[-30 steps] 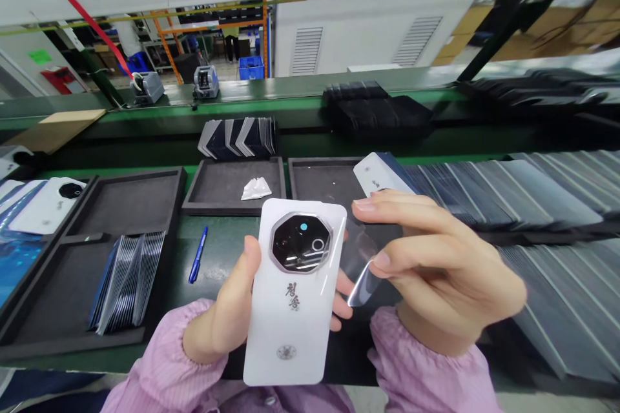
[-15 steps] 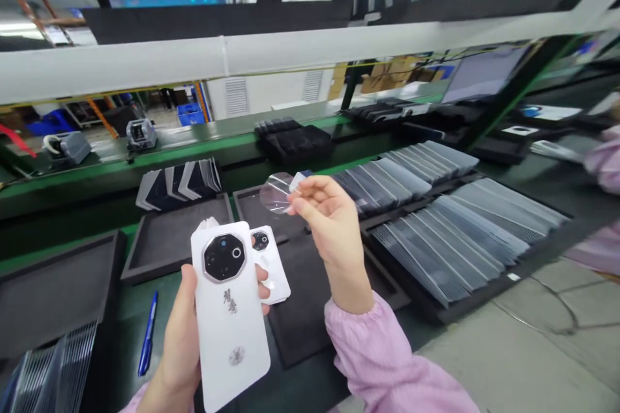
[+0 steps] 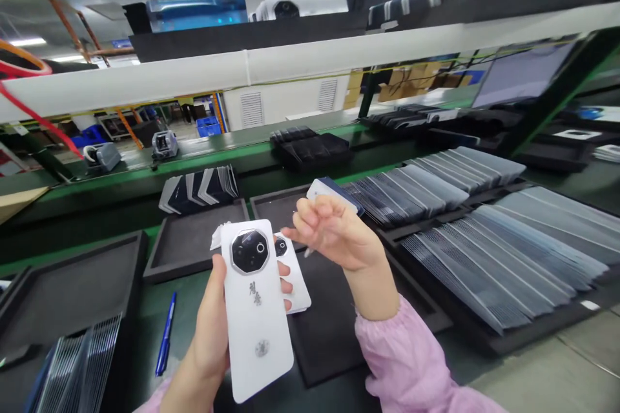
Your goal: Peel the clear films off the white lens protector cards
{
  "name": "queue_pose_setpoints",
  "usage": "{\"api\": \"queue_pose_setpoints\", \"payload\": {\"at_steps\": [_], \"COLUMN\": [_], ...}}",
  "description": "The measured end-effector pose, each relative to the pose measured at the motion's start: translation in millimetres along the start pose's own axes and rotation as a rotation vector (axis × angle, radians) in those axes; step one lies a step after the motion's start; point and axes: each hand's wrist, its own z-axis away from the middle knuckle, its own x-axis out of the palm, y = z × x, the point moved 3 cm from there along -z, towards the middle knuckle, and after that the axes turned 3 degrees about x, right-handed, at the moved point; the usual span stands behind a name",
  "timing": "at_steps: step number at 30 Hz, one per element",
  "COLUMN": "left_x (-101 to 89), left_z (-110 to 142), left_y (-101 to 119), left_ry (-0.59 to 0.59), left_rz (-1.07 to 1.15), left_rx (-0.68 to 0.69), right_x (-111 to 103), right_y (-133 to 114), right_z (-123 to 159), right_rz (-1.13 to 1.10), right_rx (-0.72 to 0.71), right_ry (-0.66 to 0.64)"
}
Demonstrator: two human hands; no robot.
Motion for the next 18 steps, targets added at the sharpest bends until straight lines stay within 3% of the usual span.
{"api": "queue_pose_setpoints", "payload": {"at_steps": [4, 11, 14, 18], "left_x": [-7.7, -4.9, -5.5, -11.3], "left_z": [-3, -3, -2, -6], "left_y": [-4, 1, 2, -2], "left_ry": [-0.02, -0.081, -0.103, -0.067], "left_rz": [0.016, 0.06, 0.076, 0.074], "left_rx": [-0.009, -0.043, -0.06, -0.084], "right_x": [-3, -4, -4, 1], "right_y": [1, 1, -2, -7], "right_z": [1, 4, 5, 9], "right_rz": [0.208, 0.229, 0.22, 0.364], "right_rx": [-0.039, -0.029, -0.02, 0.014], "right_ry": [0.181, 0.273, 0.241, 0.049]}}
